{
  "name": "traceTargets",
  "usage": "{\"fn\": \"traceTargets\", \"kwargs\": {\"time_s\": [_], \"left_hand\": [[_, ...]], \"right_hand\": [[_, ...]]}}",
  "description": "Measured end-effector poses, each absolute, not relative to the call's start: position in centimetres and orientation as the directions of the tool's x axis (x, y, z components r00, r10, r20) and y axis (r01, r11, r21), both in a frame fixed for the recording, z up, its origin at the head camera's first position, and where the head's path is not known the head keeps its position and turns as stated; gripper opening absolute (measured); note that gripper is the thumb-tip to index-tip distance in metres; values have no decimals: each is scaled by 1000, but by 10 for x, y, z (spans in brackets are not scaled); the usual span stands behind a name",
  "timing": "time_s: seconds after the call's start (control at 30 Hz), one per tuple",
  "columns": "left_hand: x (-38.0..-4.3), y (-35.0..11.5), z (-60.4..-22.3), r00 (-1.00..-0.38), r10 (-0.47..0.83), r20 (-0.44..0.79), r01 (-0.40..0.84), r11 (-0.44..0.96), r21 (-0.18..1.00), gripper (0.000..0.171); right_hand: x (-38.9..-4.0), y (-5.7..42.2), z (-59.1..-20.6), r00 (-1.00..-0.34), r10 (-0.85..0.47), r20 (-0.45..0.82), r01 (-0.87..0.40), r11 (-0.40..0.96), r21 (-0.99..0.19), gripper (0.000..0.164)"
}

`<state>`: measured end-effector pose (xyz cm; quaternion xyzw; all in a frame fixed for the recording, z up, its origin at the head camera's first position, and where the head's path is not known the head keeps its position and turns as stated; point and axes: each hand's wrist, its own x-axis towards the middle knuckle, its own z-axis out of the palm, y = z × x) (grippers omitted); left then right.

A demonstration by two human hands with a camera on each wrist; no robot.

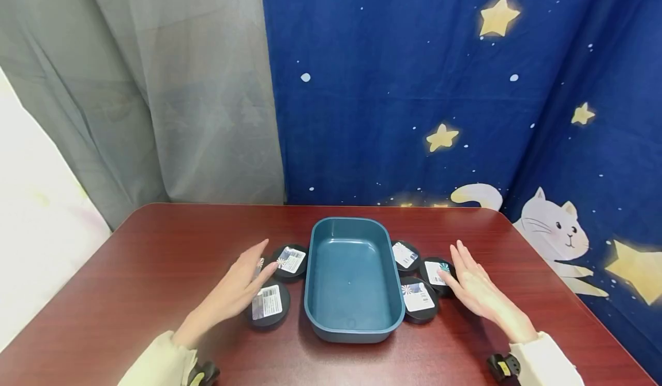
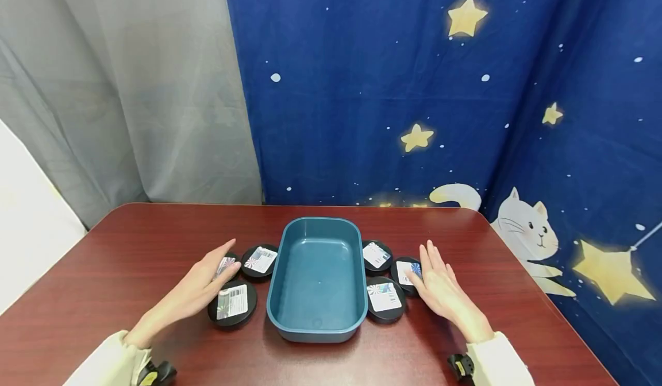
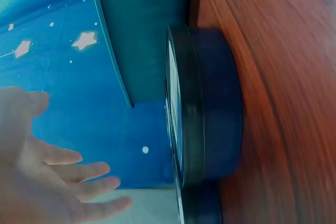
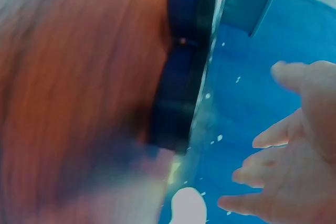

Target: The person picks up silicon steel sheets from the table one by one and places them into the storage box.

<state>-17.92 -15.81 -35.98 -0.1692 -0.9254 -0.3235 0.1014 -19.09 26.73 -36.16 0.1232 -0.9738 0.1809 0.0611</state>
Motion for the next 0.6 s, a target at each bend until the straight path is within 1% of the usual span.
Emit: {"fn": "traceTargets", "kwargs": {"time_s": [0.1, 0.3, 0.37, 0.47, 0.6], "left_hand": [[-182, -151, -361, -923, 251, 293, 381, 712, 589, 56], [-188, -136, -364, -927, 251, 280, 375, 672, 639, 47], [-190, -131, -365, -931, 248, 268, 365, 671, 645, 44], [-192, -124, -366, -932, 256, 255, 362, 676, 643, 39], [-193, -118, -367, -936, 272, 225, 352, 664, 660, 39]], "right_hand": [[-192, 275, -367, -963, -229, 145, -265, 906, -329, 68], [-194, 284, -375, -953, -281, 117, -303, 907, -292, 63], [-195, 286, -376, -947, -302, 107, -320, 903, -285, 64], [-196, 287, -374, -944, -320, 76, -327, 893, -310, 67], [-197, 287, -372, -943, -331, 36, -323, 879, -350, 75]]}}
